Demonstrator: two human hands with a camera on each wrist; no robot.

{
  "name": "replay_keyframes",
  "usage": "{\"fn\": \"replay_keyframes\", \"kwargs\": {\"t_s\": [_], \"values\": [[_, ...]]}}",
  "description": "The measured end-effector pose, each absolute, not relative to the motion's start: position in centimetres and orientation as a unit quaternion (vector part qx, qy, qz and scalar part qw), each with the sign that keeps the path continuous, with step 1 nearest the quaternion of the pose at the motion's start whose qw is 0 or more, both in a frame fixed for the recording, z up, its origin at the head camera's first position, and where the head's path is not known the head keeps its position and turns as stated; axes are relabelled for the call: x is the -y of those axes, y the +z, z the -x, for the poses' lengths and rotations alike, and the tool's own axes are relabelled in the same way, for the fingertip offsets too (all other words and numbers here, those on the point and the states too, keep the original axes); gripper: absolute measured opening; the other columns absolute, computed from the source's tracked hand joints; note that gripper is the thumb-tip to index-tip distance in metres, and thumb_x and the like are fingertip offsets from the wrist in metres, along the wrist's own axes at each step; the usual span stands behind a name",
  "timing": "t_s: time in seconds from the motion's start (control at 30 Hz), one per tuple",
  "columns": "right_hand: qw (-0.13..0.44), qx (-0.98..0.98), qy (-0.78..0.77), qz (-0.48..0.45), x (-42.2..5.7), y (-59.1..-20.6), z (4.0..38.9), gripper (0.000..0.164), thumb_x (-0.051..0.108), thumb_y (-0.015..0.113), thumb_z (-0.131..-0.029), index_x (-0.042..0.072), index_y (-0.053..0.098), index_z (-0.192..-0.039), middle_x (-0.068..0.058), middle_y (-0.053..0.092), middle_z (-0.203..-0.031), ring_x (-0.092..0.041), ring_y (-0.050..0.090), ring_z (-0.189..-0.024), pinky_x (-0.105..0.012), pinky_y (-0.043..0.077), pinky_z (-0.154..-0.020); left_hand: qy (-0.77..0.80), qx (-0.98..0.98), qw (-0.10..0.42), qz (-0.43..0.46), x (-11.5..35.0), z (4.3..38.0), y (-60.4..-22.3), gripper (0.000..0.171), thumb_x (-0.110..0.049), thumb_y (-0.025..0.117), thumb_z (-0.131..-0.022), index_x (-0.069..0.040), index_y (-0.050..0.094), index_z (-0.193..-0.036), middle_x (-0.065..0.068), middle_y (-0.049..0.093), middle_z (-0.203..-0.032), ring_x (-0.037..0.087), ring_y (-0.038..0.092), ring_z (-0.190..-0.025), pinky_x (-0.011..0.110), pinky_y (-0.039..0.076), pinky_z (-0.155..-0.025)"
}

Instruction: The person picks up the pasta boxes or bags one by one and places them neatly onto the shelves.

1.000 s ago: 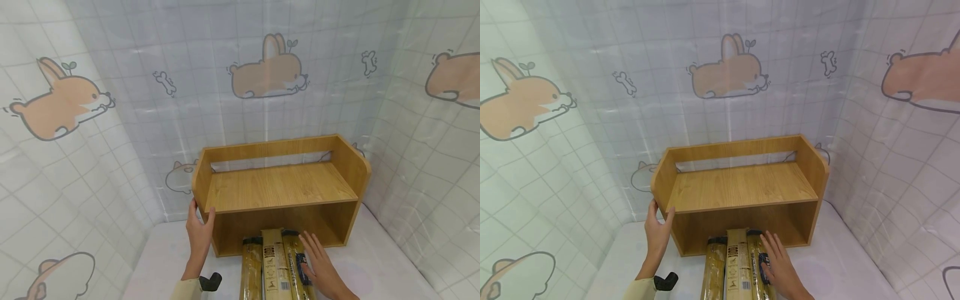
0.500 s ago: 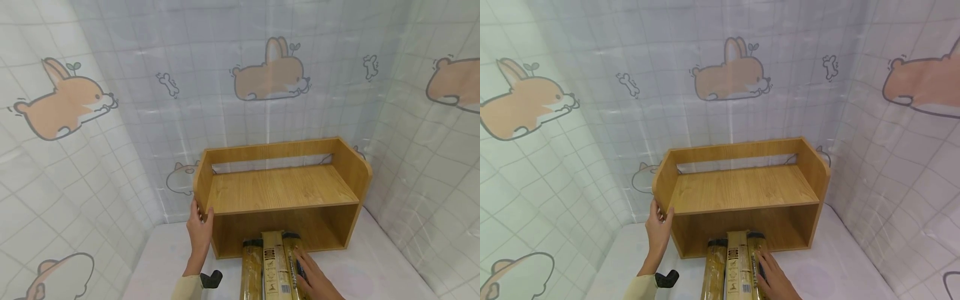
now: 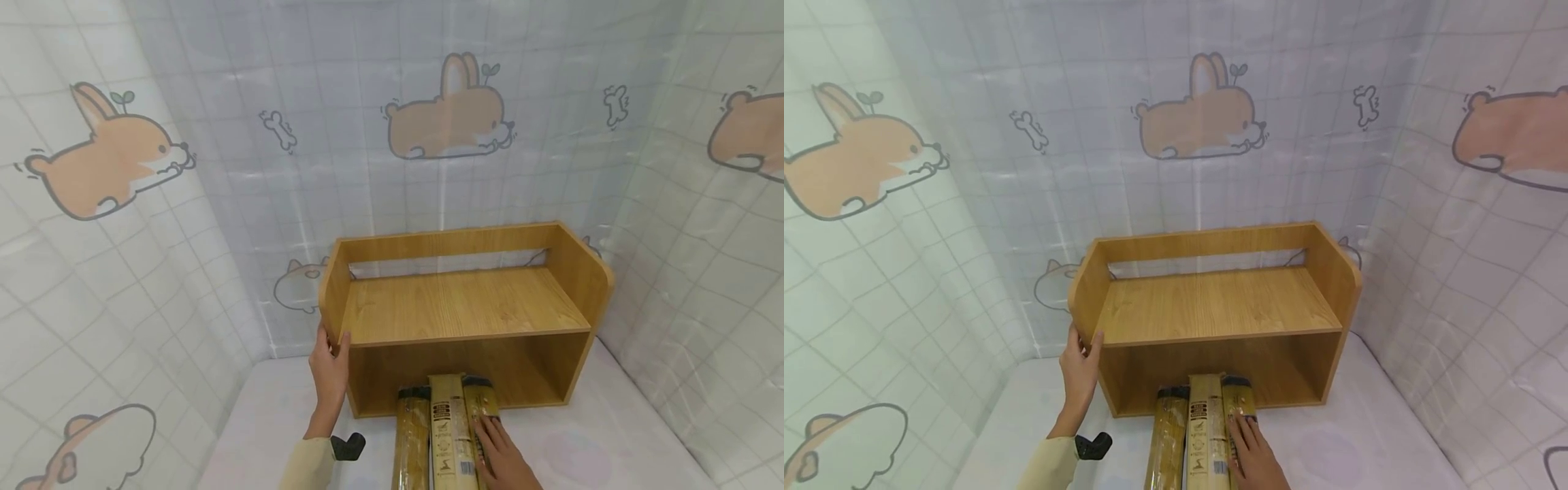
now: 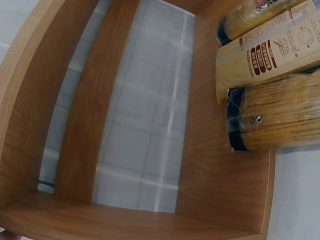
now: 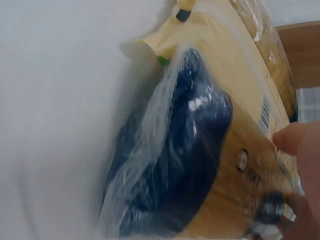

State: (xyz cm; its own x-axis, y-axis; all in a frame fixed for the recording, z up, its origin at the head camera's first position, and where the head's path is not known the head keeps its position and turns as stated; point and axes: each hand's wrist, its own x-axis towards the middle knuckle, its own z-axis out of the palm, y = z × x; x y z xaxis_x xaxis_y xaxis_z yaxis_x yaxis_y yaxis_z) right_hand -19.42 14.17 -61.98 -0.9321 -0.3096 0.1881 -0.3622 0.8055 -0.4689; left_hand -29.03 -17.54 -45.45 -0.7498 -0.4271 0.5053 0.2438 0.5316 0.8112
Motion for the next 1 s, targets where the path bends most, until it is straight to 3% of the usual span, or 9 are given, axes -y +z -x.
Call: {"fn": "replay_keyframes", "kwargs": {"t_s": [0.2, 0.33, 0.47, 0.57, 0.7, 0.83, 1.0], "values": [[0.107, 0.964, 0.191, -0.153, -13.2, -62.8, 19.7, 0.065, 0.035, 0.060, -0.082, 0.018, 0.034, -0.139, -0.014, 0.030, -0.146, -0.041, 0.030, -0.130, -0.051, 0.033, -0.100, -0.471, 0.806, 0.356, -0.048, 17.8, 29.3, -45.4, 0.047, -0.025, 0.059, -0.085, -0.015, 0.045, -0.129, 0.014, 0.064, -0.099, 0.023, 0.062, -0.090, 0.039, 0.052, -0.071], [0.119, 0.975, 0.153, -0.108, -12.3, -62.9, 19.6, 0.065, 0.035, 0.063, -0.079, 0.022, 0.037, -0.137, -0.011, 0.030, -0.146, -0.037, 0.030, -0.131, -0.051, 0.042, -0.089, -0.473, 0.807, 0.349, -0.048, 17.8, 29.4, -45.2, 0.048, -0.024, 0.060, -0.085, -0.016, 0.044, -0.130, 0.013, 0.063, -0.102, 0.022, 0.061, -0.091, 0.039, 0.052, -0.072], [0.118, 0.985, 0.110, -0.062, -11.4, -63.0, 19.6, 0.065, 0.040, 0.066, -0.075, 0.025, 0.041, -0.134, -0.011, 0.032, -0.145, -0.037, 0.032, -0.130, -0.047, 0.046, -0.068, -0.478, 0.810, 0.336, -0.049, 17.8, 29.2, -45.1, 0.051, -0.024, 0.060, -0.085, -0.016, 0.042, -0.132, 0.013, 0.061, -0.115, 0.026, 0.061, -0.101, 0.043, 0.053, -0.074], [0.108, 0.989, 0.101, -0.032, -10.8, -63.0, 19.7, 0.070, 0.039, 0.072, -0.070, 0.025, 0.042, -0.132, -0.013, 0.031, -0.144, -0.045, 0.036, -0.124, -0.046, 0.045, -0.059, -0.479, 0.813, 0.328, -0.046, 17.9, 29.2, -45.1, 0.053, -0.026, 0.060, -0.085, -0.014, 0.041, -0.133, 0.014, 0.059, -0.119, 0.029, 0.060, -0.104, 0.044, 0.052, -0.076], [0.074, 0.991, 0.116, -0.002, -10.3, -62.9, 19.9, 0.073, 0.037, 0.073, -0.069, 0.025, 0.040, -0.133, -0.015, 0.026, -0.145, -0.056, 0.038, -0.115, -0.051, 0.045, -0.058, -0.483, 0.813, 0.323, -0.043, 18.1, 29.3, -45.1, 0.055, -0.027, 0.059, -0.085, -0.014, 0.039, -0.135, 0.014, 0.057, -0.123, 0.031, 0.058, -0.107, 0.045, 0.052, -0.077], [0.054, 0.991, 0.123, 0.003, -10.2, -62.7, 19.9, 0.075, 0.038, 0.073, -0.069, 0.025, 0.038, -0.135, -0.015, 0.023, -0.146, -0.057, 0.038, -0.113, -0.054, 0.044, -0.061, -0.493, 0.810, 0.315, -0.040, 18.2, 29.2, -45.0, 0.056, -0.027, 0.059, -0.085, -0.017, 0.038, -0.136, 0.013, 0.056, -0.125, 0.030, 0.058, -0.108, 0.045, 0.052, -0.077], [0.078, 0.993, 0.085, -0.021, -10.5, -62.1, 19.6, 0.080, 0.040, 0.075, -0.065, 0.027, 0.038, -0.135, -0.013, 0.024, -0.147, -0.049, 0.050, -0.098, -0.040, 0.041, -0.051, -0.489, 0.815, 0.307, -0.044, 18.4, 29.2, -45.1, 0.056, -0.031, 0.059, -0.085, -0.020, 0.038, -0.135, 0.010, 0.056, -0.125, 0.029, 0.058, -0.108, 0.043, 0.053, -0.077]]}}
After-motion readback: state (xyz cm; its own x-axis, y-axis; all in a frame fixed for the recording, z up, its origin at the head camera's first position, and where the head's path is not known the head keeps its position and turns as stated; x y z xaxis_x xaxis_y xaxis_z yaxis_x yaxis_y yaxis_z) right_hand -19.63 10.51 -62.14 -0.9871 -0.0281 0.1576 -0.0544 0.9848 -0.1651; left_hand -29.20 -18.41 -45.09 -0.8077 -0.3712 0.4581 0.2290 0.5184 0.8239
